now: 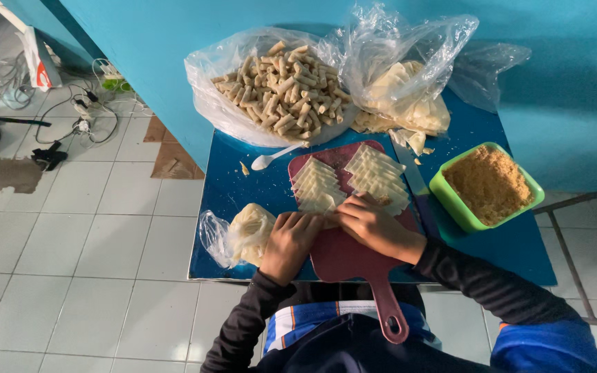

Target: The person shapes pieces of dough on a pink paddle board, pinching and folding the dough closed over filling taken from a green container. Shaped dough pieces accumulate on the board next to a large bag of already shaped pieces.

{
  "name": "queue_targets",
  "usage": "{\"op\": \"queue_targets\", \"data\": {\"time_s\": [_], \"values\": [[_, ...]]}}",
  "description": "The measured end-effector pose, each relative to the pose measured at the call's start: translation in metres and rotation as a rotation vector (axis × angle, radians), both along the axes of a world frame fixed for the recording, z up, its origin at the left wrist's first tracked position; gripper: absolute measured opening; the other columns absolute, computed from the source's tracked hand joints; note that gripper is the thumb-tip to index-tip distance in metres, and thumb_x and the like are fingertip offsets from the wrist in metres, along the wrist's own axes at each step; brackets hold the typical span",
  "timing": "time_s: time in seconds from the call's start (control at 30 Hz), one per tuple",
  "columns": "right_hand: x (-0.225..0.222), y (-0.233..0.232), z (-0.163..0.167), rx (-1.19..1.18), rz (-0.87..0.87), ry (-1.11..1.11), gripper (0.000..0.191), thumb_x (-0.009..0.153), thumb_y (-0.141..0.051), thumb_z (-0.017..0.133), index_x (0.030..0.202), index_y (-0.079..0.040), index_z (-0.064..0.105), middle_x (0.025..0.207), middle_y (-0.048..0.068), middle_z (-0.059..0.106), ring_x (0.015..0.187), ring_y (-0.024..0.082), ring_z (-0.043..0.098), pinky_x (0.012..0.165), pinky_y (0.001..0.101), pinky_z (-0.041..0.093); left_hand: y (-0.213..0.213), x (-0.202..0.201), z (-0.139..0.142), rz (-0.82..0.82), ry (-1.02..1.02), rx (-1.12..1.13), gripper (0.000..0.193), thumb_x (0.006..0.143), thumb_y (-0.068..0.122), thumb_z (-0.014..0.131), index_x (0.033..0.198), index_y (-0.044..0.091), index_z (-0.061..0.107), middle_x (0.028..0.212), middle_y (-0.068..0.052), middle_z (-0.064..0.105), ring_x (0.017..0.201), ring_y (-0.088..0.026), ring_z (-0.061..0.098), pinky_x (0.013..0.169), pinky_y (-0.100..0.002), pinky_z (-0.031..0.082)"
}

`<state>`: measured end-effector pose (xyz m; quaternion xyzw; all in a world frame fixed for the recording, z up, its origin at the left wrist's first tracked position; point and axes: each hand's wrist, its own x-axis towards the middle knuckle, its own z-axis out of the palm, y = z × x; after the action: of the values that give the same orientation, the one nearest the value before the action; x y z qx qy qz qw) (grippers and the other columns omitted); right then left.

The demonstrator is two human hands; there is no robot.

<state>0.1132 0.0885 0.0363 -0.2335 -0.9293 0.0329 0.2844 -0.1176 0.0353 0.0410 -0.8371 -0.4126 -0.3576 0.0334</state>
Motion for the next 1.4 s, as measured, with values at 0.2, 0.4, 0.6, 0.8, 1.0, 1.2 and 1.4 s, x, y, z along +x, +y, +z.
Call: {"op": "queue_targets", "data": {"time_s": [0.2, 0.4, 0.6, 0.8, 1.0, 1.2, 1.4], "values": [[-0.005, 0.0, 0.01, -0.006, -0.015, 0.04, 0.024, 0.083, -0.012, 0.076, 0.105, -0.003, 0.071, 0.105, 0.011, 0.066, 0.106, 0.03, 0.06, 0.091, 0.0424, 0.046, 0.011, 0.013, -0.007, 0.139, -0.144, -0.157, 0.006, 0.098, 0.014, 0.064, 0.1, 0.009, 0.06, 0.091, -0.004, 0.067, 0.089, -0.023, 0.067, 0.083, -0.038, 0.048], [-0.012, 0.021, 0.003, -0.175, -0.045, 0.111, 0.013, 0.085, -0.006, 0.075, 0.097, -0.003, 0.07, 0.1, 0.008, 0.068, 0.103, 0.03, 0.061, 0.09, 0.0402, 0.049, 0.013, 0.015, -0.007, 0.154, -0.159, -0.153, 0.018, 0.092, 0.02, 0.069, 0.103, 0.008, 0.062, 0.088, -0.005, 0.067, 0.086, -0.024, 0.066, 0.077, -0.039, 0.048], [-0.016, 0.034, 0.002, -0.374, -0.084, 0.116, 0.015, 0.085, -0.008, 0.076, 0.097, -0.004, 0.068, 0.093, 0.008, 0.071, 0.096, 0.029, 0.064, 0.086, 0.0398, 0.05, 0.02, 0.019, -0.007, 0.201, -0.201, -0.213, 0.013, 0.095, 0.018, 0.066, 0.104, 0.01, 0.063, 0.095, -0.006, 0.068, 0.09, -0.027, 0.067, 0.079, -0.04, 0.05], [-0.02, 0.029, 0.007, -0.227, -0.181, 0.037, 0.019, 0.079, -0.009, 0.079, 0.094, -0.008, 0.067, 0.094, 0.007, 0.069, 0.097, 0.029, 0.061, 0.088, 0.0388, 0.048, 0.025, 0.021, -0.004, 0.215, -0.287, -0.333, 0.008, 0.092, 0.017, 0.066, 0.097, 0.01, 0.065, 0.094, -0.009, 0.063, 0.091, -0.032, 0.064, 0.075, -0.042, 0.052], [-0.014, 0.018, 0.001, 0.085, -0.115, -0.021, 0.021, 0.083, -0.007, 0.075, 0.102, -0.004, 0.066, 0.101, 0.006, 0.066, 0.106, 0.026, 0.061, 0.094, 0.0443, 0.042, 0.024, 0.017, -0.005, 0.158, -0.158, -0.248, 0.009, 0.092, 0.013, 0.066, 0.1, 0.01, 0.066, 0.096, -0.007, 0.065, 0.094, -0.029, 0.065, 0.078, -0.04, 0.054], [-0.006, 0.016, 0.0, 0.155, -0.039, 0.016, 0.024, 0.083, -0.008, 0.075, 0.105, -0.005, 0.067, 0.107, 0.005, 0.067, 0.109, 0.023, 0.062, 0.099, 0.0465, 0.04, 0.012, 0.013, -0.009, 0.096, -0.105, -0.104, 0.018, 0.089, 0.01, 0.066, 0.108, 0.009, 0.068, 0.103, -0.004, 0.066, 0.096, -0.025, 0.066, 0.079, -0.036, 0.056], [-0.008, 0.012, 0.001, 0.116, -0.063, 0.009, 0.023, 0.082, -0.01, 0.076, 0.102, -0.004, 0.067, 0.107, 0.007, 0.067, 0.108, 0.025, 0.062, 0.097, 0.0472, 0.039, 0.012, 0.012, -0.007, 0.094, -0.069, -0.088, 0.02, 0.087, 0.009, 0.069, 0.106, 0.006, 0.067, 0.097, -0.006, 0.063, 0.093, -0.025, 0.065, 0.078, -0.036, 0.055]]}}
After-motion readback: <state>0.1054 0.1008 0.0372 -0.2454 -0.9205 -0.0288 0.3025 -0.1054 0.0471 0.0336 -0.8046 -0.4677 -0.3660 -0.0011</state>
